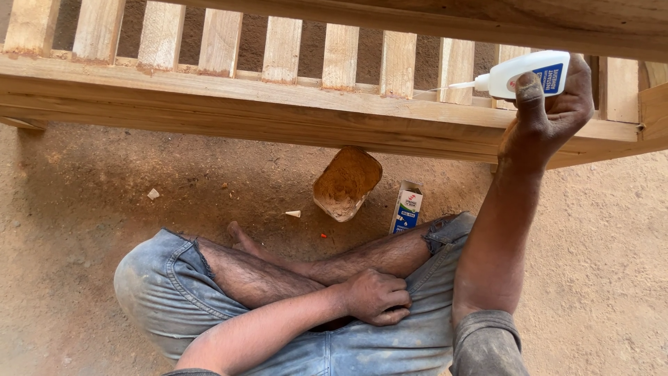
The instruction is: The person sits on the ground under a slatted wooden furniture frame and squeezes wood glue from a plastic bottle onto the joints between the slats and the rails. They work along the frame joint by joint, occasionally pausing to reposition or handle the glue bottle and its box.
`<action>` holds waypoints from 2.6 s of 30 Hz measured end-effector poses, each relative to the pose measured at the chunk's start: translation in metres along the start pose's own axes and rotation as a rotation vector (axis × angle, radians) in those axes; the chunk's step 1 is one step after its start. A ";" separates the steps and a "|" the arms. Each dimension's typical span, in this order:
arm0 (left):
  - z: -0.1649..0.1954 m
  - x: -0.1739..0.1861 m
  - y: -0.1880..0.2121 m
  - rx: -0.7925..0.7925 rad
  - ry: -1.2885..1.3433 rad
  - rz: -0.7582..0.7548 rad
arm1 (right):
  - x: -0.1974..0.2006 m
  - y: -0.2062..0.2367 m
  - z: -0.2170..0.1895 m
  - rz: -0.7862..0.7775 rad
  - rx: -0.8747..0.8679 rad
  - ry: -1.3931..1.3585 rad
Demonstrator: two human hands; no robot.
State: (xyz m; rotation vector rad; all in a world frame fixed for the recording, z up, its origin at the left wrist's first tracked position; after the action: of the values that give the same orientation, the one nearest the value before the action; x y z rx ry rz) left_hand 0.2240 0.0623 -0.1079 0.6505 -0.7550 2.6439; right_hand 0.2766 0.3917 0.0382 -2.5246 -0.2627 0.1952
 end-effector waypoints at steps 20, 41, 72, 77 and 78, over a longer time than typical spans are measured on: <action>0.000 0.001 0.001 -0.001 -0.010 0.002 | 0.004 0.000 -0.001 0.022 0.005 0.082; 0.001 0.002 0.000 0.008 -0.012 -0.004 | -0.010 0.004 0.003 0.117 -0.002 -0.043; 0.000 0.001 0.001 -0.009 -0.004 0.030 | -0.020 0.015 0.011 0.026 0.015 0.073; 0.004 0.005 -0.001 -0.019 -0.003 0.029 | -0.016 0.009 -0.001 0.060 0.016 -0.067; 0.005 0.005 -0.001 -0.014 0.005 0.034 | -0.013 0.011 0.000 0.052 -0.042 -0.125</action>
State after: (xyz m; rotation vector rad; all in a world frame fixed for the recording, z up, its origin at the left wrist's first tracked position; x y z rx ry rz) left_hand 0.2223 0.0614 -0.1012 0.6321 -0.7888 2.6678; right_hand 0.2660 0.3795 0.0331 -2.5660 -0.2533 0.3729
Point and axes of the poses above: each hand's wrist, its own y-axis away from the middle knuckle, its own x-axis out of the back of the hand, z = x × y, the point moved 6 cm from there along -y, towards the middle knuckle, and after that the axes turned 2 degrees about y, right-handed, at the moved point
